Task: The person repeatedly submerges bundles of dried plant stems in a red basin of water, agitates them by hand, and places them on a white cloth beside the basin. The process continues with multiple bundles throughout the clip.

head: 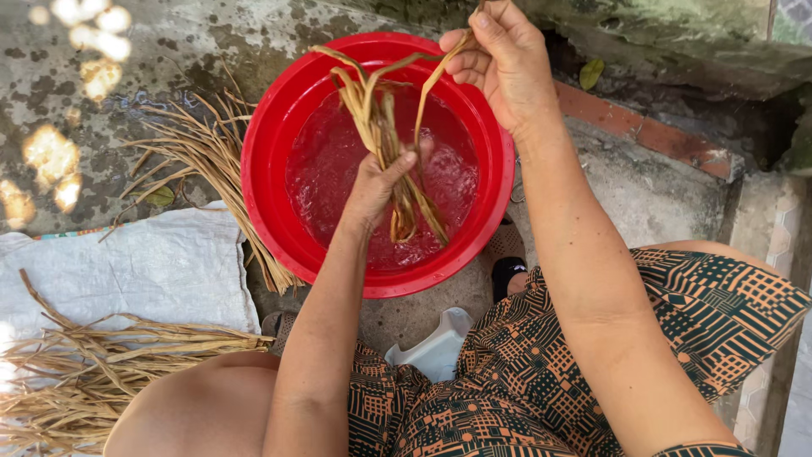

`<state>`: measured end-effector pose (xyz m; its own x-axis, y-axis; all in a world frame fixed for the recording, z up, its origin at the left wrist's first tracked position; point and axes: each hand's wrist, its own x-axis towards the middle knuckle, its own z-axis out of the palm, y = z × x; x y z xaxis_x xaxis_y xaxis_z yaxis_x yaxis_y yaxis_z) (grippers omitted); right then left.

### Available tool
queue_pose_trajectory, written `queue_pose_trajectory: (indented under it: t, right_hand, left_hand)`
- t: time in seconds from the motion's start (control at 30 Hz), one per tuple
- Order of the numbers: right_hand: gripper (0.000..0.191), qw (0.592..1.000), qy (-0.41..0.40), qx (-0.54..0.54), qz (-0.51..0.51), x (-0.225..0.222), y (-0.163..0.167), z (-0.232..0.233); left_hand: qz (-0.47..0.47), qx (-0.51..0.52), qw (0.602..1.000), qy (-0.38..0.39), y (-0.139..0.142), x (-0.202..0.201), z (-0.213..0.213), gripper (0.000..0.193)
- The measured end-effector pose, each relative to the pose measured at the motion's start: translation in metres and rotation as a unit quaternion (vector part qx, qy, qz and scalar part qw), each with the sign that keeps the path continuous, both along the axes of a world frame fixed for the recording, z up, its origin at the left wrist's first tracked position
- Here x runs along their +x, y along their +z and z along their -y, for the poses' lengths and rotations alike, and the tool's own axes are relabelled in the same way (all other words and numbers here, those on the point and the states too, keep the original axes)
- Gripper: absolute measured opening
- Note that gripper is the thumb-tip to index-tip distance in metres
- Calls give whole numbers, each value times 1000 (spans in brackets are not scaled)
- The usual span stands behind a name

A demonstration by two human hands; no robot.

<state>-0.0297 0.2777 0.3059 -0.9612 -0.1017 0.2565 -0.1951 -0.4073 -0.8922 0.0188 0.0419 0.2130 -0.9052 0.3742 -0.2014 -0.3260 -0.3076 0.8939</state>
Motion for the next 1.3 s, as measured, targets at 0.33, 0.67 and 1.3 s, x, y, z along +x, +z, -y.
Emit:
queue_pose_trajectory:
  t: [0.33,0.67,1.3]
  right_hand:
    - [10,863,-407,53,294,10,-210,-135]
    - [65,631,-408,472,462,113,-342,-100]
    - [74,502,-422,461,597,114,-339,-101]
  left_hand:
    - [95,-11,992,82,-34,-15,34,21]
    - [114,26,983,144,-33,-13,90,19]
    - [101,82,975,177,-8,-9,114,19]
